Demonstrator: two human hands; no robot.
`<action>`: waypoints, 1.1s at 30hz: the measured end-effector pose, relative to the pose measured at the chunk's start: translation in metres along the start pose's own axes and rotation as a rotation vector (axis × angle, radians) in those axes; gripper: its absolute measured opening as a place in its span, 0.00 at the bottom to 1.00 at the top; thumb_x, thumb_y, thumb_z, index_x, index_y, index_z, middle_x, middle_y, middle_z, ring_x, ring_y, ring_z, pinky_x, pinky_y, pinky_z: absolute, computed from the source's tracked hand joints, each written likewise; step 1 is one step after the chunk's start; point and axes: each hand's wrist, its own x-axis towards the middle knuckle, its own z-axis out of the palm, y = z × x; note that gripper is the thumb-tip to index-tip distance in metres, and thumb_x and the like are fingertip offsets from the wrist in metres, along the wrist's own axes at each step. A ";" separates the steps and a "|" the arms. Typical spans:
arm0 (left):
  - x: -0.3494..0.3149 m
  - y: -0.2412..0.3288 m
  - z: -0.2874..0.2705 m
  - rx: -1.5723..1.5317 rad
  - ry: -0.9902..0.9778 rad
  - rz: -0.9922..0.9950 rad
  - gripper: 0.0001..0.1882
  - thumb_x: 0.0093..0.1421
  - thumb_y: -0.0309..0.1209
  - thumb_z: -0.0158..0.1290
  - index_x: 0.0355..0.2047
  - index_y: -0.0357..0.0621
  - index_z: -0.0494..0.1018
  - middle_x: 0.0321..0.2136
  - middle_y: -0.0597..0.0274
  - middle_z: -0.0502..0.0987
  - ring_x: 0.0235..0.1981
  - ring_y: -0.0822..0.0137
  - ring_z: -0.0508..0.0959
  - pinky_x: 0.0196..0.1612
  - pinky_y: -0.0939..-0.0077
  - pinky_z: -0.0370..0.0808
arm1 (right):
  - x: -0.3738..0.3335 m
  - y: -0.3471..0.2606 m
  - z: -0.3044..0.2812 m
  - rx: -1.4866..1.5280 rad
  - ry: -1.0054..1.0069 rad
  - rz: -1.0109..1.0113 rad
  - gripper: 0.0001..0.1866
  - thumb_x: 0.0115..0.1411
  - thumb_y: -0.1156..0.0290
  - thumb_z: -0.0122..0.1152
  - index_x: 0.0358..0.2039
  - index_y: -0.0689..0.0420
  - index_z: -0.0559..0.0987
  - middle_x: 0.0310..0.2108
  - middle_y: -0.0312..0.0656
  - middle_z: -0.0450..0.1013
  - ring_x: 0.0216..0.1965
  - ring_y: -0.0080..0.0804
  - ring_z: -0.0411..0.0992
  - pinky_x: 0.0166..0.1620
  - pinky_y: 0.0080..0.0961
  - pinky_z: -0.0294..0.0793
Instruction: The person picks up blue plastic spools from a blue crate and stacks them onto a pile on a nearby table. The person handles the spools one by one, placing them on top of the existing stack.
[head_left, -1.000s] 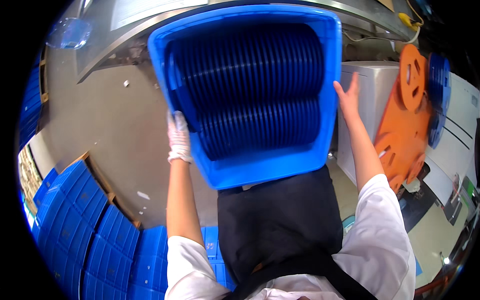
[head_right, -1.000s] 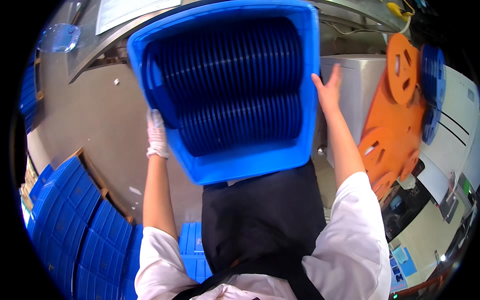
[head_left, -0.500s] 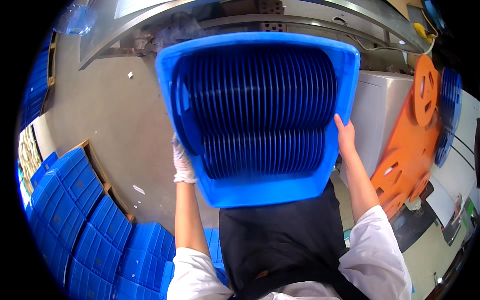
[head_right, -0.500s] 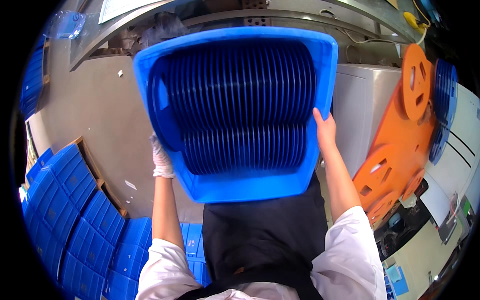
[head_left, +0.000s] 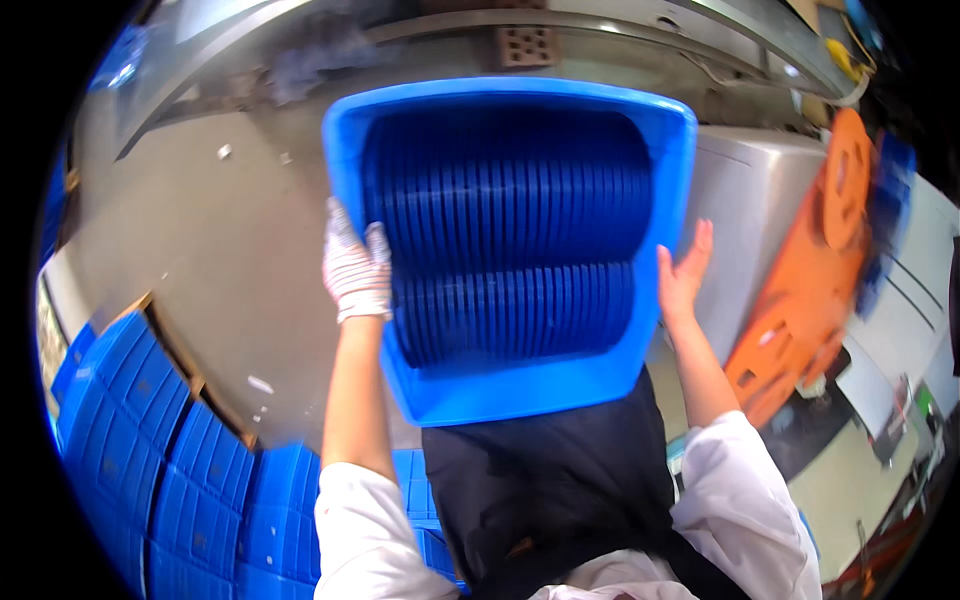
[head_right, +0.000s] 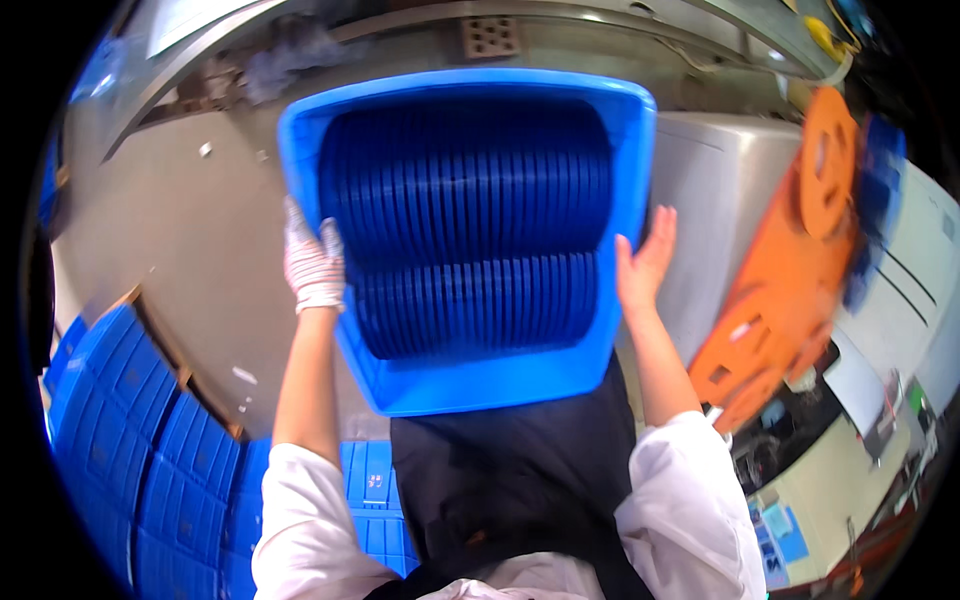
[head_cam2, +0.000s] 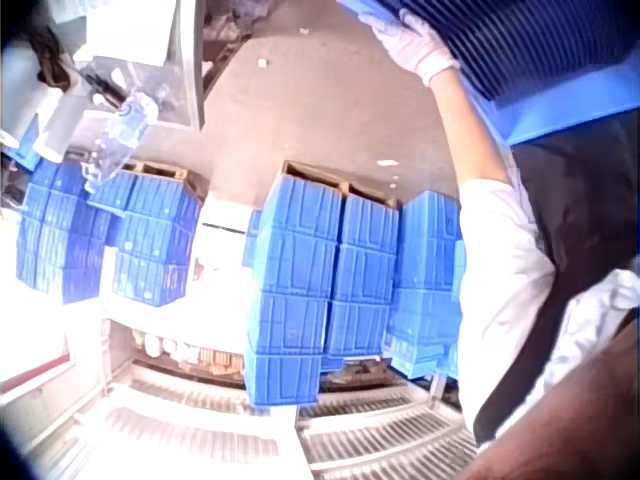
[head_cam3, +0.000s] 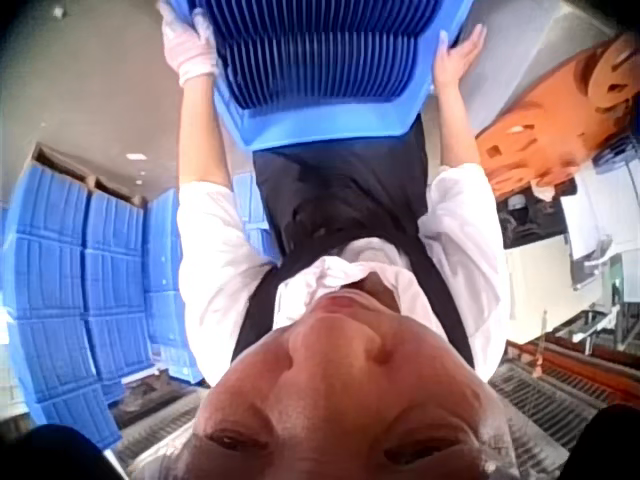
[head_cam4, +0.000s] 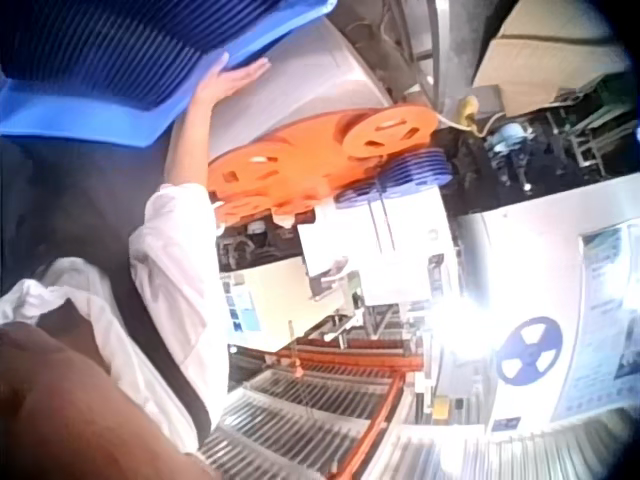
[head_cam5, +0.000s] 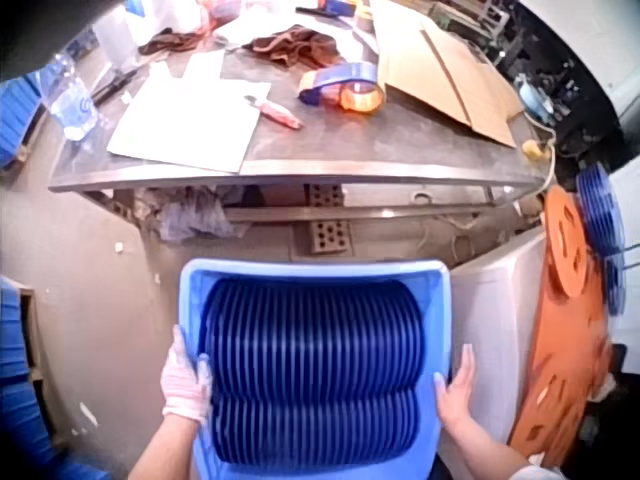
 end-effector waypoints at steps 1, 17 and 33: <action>0.000 0.001 0.002 0.094 0.048 0.120 0.37 0.60 0.40 0.53 0.65 0.38 0.55 0.60 0.40 0.63 0.58 0.40 0.67 0.59 0.50 0.66 | 0.008 0.001 -0.005 -0.092 -0.001 -0.097 0.39 0.58 0.63 0.62 0.67 0.56 0.57 0.68 0.55 0.50 0.69 0.53 0.48 0.68 0.44 0.48; -0.020 0.044 0.039 0.726 -0.300 0.185 0.35 0.63 0.39 0.44 0.67 0.38 0.52 0.66 0.40 0.56 0.69 0.47 0.51 0.71 0.51 0.39 | 0.081 -0.021 -0.011 -0.648 -0.397 -0.585 0.12 0.56 0.64 0.62 0.41 0.50 0.80 0.70 0.28 0.51 0.73 0.35 0.39 0.67 0.63 0.33; -0.052 0.035 -0.026 0.413 0.027 0.317 0.33 0.58 0.40 0.54 0.63 0.47 0.63 0.64 0.38 0.58 0.65 0.36 0.56 0.67 0.38 0.47 | 0.084 -0.044 0.010 -0.743 -0.380 -0.364 0.13 0.51 0.62 0.68 0.35 0.48 0.77 0.70 0.33 0.51 0.73 0.35 0.38 0.65 0.69 0.38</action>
